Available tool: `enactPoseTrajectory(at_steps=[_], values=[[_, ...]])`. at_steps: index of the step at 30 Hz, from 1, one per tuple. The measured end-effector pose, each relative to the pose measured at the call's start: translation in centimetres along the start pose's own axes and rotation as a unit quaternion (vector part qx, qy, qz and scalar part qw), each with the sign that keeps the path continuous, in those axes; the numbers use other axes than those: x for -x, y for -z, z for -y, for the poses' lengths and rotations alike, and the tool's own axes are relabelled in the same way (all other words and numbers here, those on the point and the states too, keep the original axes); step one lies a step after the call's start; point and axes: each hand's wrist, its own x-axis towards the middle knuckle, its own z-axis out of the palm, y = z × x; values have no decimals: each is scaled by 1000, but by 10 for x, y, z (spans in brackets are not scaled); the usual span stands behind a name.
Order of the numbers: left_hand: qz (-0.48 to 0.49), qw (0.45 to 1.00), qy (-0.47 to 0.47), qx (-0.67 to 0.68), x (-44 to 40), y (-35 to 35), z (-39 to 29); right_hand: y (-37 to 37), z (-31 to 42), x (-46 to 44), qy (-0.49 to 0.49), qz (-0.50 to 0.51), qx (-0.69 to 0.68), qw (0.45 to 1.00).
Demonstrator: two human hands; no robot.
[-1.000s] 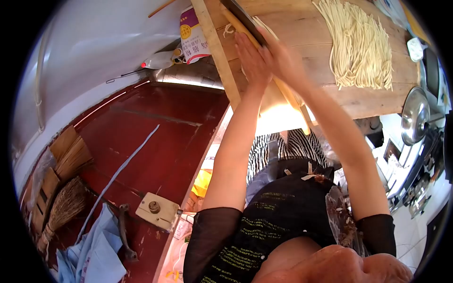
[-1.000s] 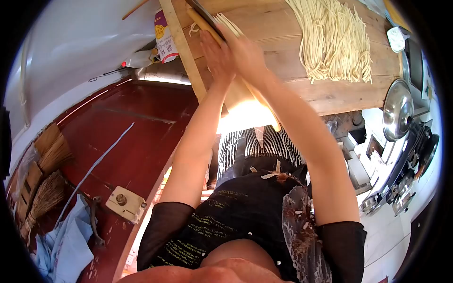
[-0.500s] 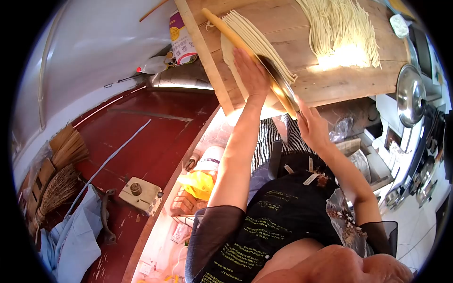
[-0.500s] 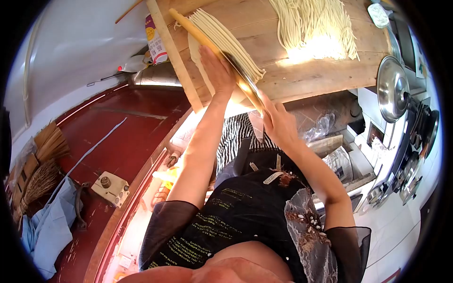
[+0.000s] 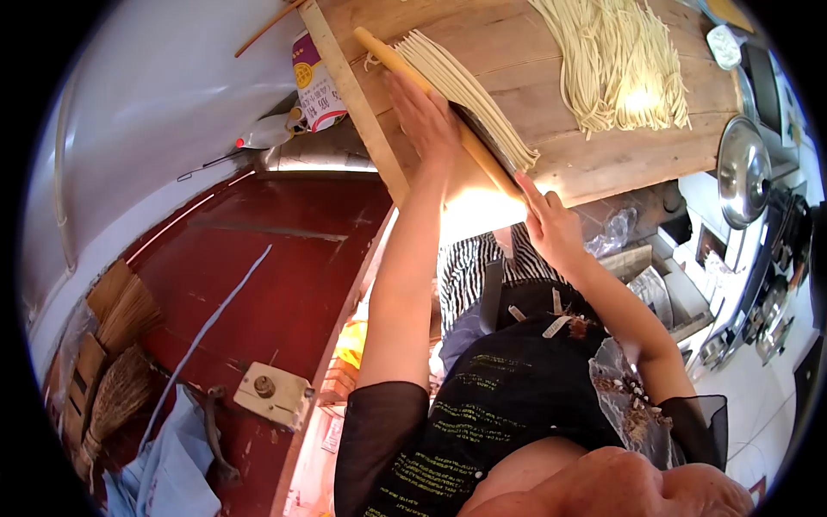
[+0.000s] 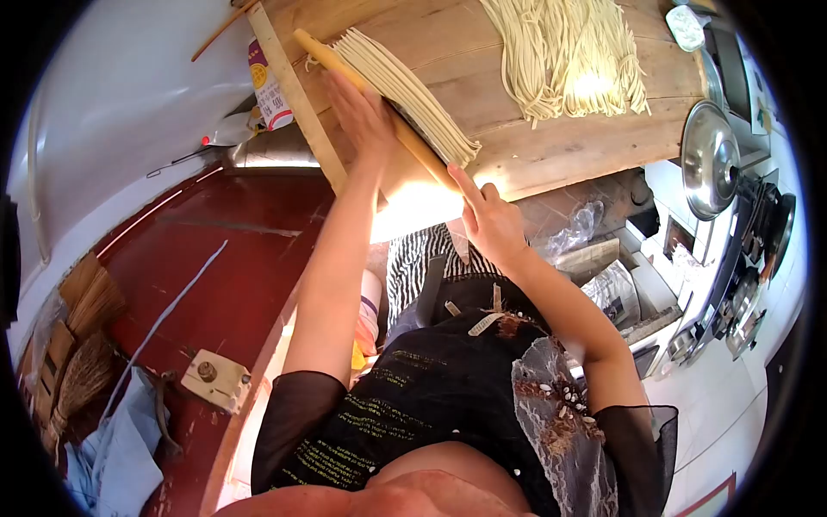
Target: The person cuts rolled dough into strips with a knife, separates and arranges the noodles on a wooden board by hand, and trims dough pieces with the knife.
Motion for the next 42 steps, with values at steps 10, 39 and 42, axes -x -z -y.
enactPoseTrajectory(at_steps=[10, 39, 42], values=[[75, 994, 27, -68, -30, 13, -9, -28, 67, -216, 20, -65, -72, 995], [-3, 1000, 15, -13, 81, -12, -12, -4, 14, 12, -21, 22, -25, 999], [-11, 999, -22, -20, 58, -7, -4, -9, 14, 0, -1, 9, 4, 1000]])
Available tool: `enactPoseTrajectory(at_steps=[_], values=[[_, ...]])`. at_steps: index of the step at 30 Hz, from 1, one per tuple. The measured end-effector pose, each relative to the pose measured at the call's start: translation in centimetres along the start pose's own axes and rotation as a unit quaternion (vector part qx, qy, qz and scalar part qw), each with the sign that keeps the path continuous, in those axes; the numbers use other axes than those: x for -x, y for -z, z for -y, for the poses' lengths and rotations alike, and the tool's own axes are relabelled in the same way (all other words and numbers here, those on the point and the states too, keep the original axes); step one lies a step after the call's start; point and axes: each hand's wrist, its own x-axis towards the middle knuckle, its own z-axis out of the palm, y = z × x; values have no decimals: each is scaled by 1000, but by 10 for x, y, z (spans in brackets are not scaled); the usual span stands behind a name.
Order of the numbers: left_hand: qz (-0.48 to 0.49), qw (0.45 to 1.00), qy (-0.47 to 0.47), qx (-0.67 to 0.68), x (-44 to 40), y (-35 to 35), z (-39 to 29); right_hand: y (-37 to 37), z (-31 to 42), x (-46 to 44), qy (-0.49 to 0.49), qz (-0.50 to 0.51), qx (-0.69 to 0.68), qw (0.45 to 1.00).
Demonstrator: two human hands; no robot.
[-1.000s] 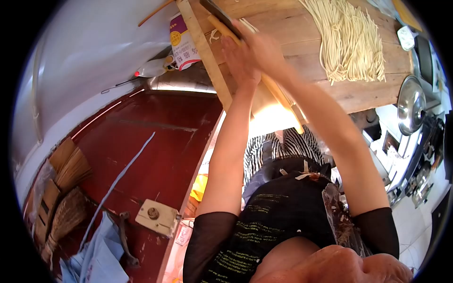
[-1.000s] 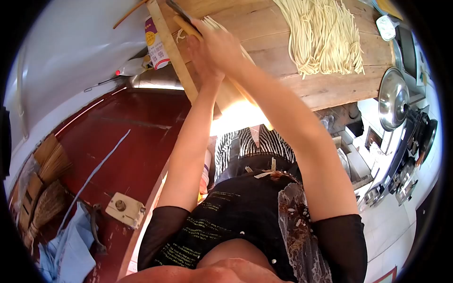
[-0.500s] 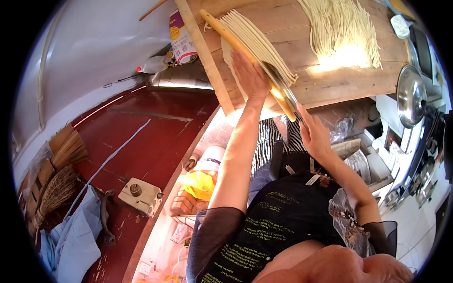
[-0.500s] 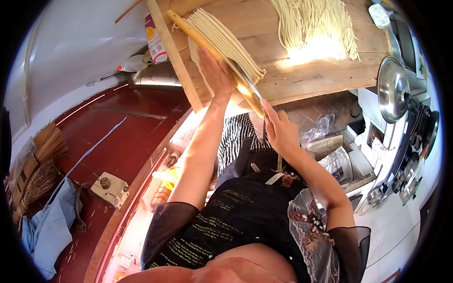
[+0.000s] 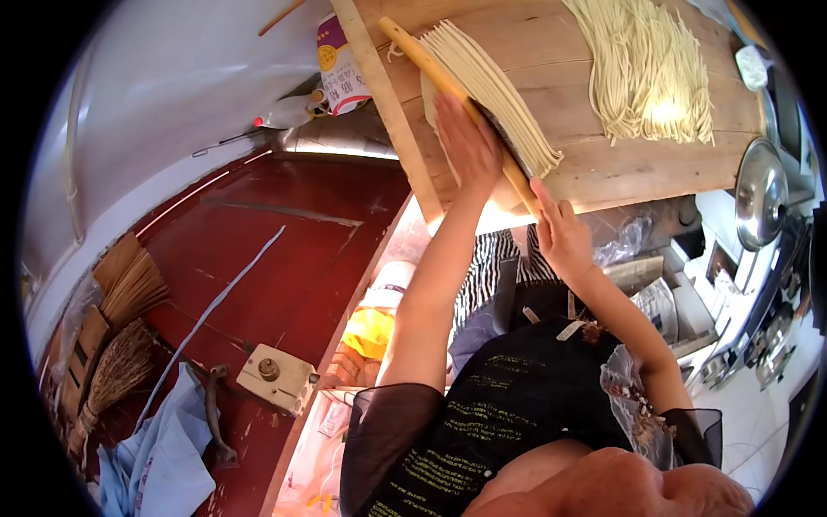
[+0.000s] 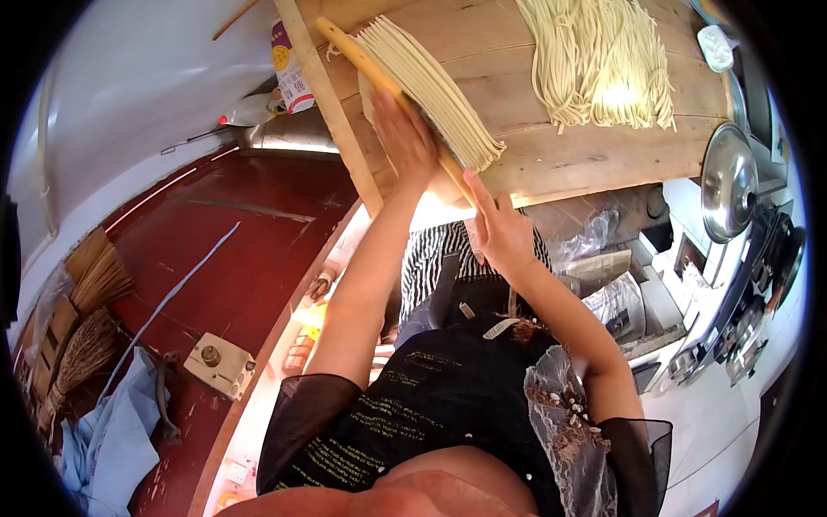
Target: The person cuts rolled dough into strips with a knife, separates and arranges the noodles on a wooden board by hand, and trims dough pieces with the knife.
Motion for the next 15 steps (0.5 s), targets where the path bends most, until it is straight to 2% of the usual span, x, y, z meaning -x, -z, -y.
enactPoseTrajectory(at_steps=[2, 5, 7, 8, 11, 12, 13, 14, 15], values=[[21, 999, 43, 16, -39, 13, 2, 1, -1, 0, 1, 6, 1, 1000], [5, 999, 27, 29, -56, 5, 22, -2, 4, -13, -2, 26, 10, 1000], [8, 1000, 26, 12, -59, 4, 25, -11, 13, -42, 14, -25, -8, 1000], [13, 1000, 27, -6, -54, 3, 25, -13, 22, -71, -7, -16, -48, 999], [20, 999, 40, 18, -57, 7, 21, -31, 43, -171, 40, -93, -17, 995], [54, 991, 6, -126, -55, -4, 29, -35, 48, -197, 51, -107, -25, 993], [50, 991, 3, -127, -55, 0, 25, -18, 68, -220, 21, -60, -37, 997], [49, 997, 30, -57, -54, 7, 18, 3, 82, -238, -9, -12, -49, 999], [51, 997, 55, 15, -49, 12, 11, 16, 81, -246, -10, -15, -49, 999]])
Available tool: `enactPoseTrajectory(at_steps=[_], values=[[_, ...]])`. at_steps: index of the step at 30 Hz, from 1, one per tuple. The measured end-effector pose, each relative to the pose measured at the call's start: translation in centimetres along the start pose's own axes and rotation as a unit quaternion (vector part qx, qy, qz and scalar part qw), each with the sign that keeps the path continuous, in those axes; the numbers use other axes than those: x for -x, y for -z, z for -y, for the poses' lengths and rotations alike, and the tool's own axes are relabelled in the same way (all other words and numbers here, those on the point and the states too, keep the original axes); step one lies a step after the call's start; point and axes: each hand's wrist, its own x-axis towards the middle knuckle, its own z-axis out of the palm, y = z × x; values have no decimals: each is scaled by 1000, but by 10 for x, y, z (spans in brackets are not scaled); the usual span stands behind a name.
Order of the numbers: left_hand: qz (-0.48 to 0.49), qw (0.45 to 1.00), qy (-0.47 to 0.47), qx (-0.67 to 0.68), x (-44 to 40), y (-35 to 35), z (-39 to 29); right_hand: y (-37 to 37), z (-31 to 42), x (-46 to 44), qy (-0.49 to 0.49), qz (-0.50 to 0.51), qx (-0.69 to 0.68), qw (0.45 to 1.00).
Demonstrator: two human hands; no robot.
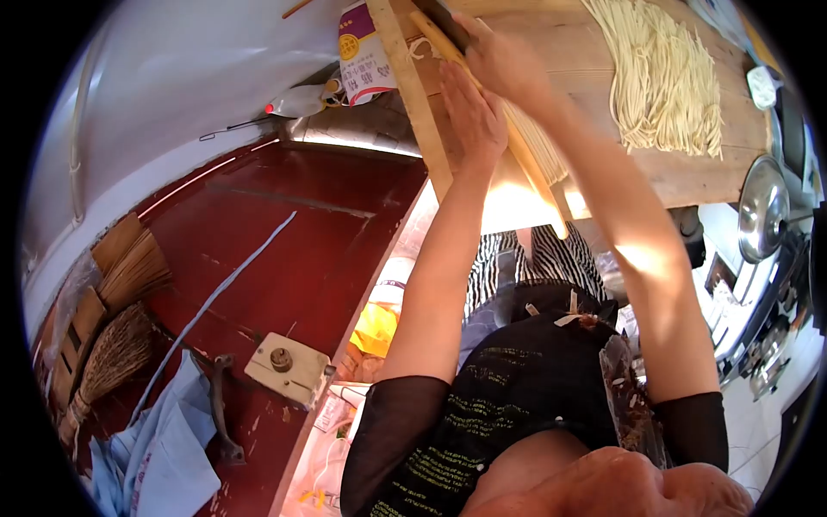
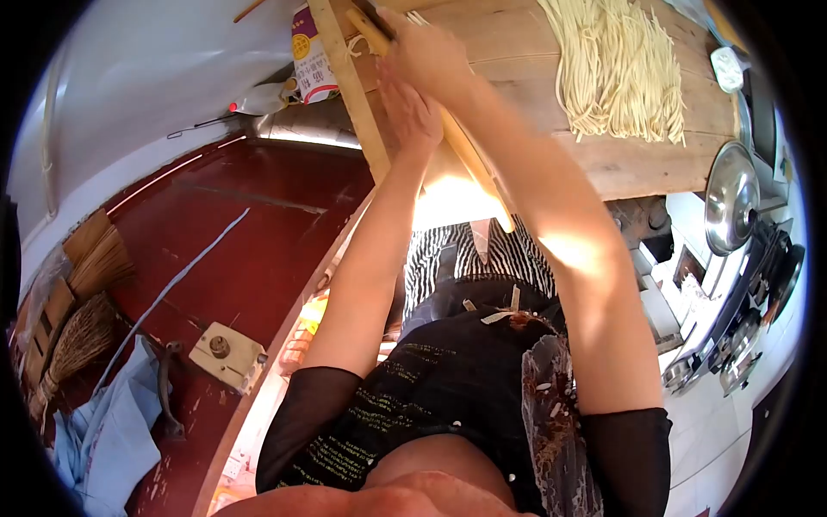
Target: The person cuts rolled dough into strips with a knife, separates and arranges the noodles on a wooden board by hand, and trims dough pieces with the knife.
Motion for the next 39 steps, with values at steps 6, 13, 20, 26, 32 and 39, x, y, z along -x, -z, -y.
enactPoseTrajectory(at_steps=[6, 13, 20, 26, 32, 39], values=[[5, 1000, 4, -23, 59, -14, -13, 25, -50, 101, 44, -11, -94, 995], [-31, 999, -14, -24, 61, -21, -8, 36, -83, 278, -13, 10, -40, 999], [-27, 999, -14, -14, 60, -20, -6, 16, -99, 304, -1, 35, 16, 999], [-28, 999, -21, -2, 34, -10, -8, 0, -89, 243, -9, 34, 17, 999], [-45, 998, -24, 24, -18, 0, 16, -1, -83, 234, 18, 18, 17, 1000], [-18, 999, -27, -40, -19, 0, 12, -24, -17, 46, -4, -2, 3, 1000]])
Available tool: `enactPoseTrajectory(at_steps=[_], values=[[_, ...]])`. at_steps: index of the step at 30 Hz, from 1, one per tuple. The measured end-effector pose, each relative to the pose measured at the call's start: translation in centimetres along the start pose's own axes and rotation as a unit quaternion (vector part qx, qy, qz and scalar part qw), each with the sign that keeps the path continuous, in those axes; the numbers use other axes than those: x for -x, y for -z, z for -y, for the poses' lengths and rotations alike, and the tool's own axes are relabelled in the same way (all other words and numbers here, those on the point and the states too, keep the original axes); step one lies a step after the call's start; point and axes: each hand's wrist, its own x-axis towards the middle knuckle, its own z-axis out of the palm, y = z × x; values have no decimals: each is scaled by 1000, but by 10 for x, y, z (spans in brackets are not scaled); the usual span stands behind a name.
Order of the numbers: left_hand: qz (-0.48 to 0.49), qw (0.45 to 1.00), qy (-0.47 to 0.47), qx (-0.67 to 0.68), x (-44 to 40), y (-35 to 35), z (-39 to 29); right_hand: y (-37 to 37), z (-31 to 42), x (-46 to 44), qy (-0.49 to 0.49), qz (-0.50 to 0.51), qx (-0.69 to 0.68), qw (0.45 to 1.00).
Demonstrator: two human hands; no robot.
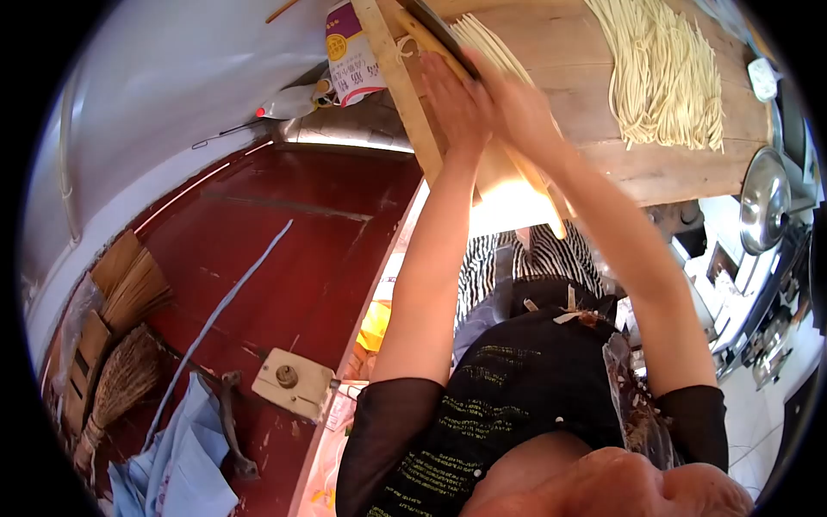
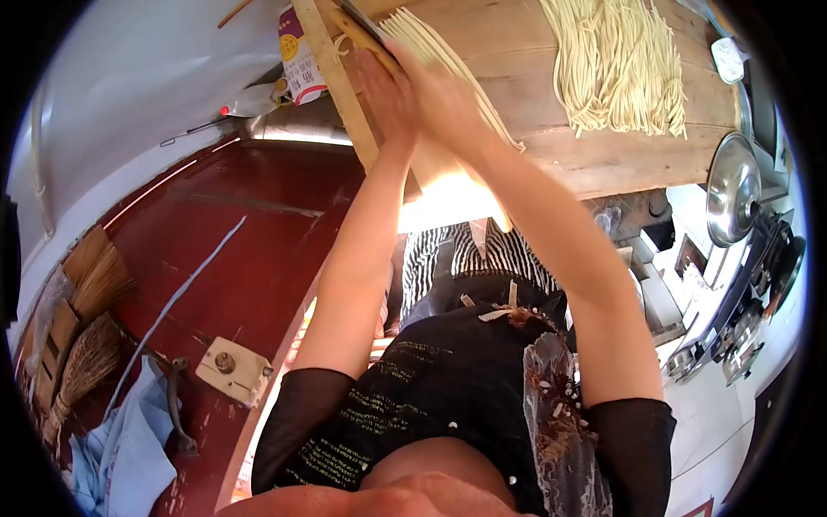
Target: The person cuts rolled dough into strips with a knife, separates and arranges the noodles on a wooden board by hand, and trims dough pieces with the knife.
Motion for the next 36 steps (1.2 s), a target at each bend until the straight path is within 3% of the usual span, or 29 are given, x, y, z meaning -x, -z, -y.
enactPoseTrajectory(at_steps=[3, 6, 10, 11, 12, 13, 14, 20, 28, 33, 36], values=[[15, 1000, -1, 24, 18, -3, 4, 14, 21, -72, -1, -5, -23, 1000], [9, 999, 4, 42, 56, -5, -18, 43, 7, -55, 38, 33, -22, 998], [8, 999, 1, 31, 88, -10, -23, 63, -31, 77, 69, 11, -79, 994], [-5, 999, -9, 33, 88, -11, -23, 50, -51, 115, 30, 9, -48, 998], [-16, 999, -18, 36, 89, -11, -24, 51, -56, 151, 46, -35, -85, 995], [-14, 999, -21, 37, 90, -12, -23, 57, -59, 176, 48, -21, -59, 997], [-18, 999, -14, 33, 89, -15, -21, 68, -55, 197, -27, 46, -38, 998], [-10, 999, 0, 35, 90, -15, -20, 63, -81, 273, -27, 71, -23, 997], [-26, 997, -65, 21, 72, -7, -9, 23, -67, 195, 19, 11, 23, 999], [-4, 999, -9, 37, 13, 1, 6, 18, -64, 187, 25, 8, 16, 1000], [-23, 999, -14, 19, 15, -3, 7, -2, -52, 130, 40, -30, 24, 998]])
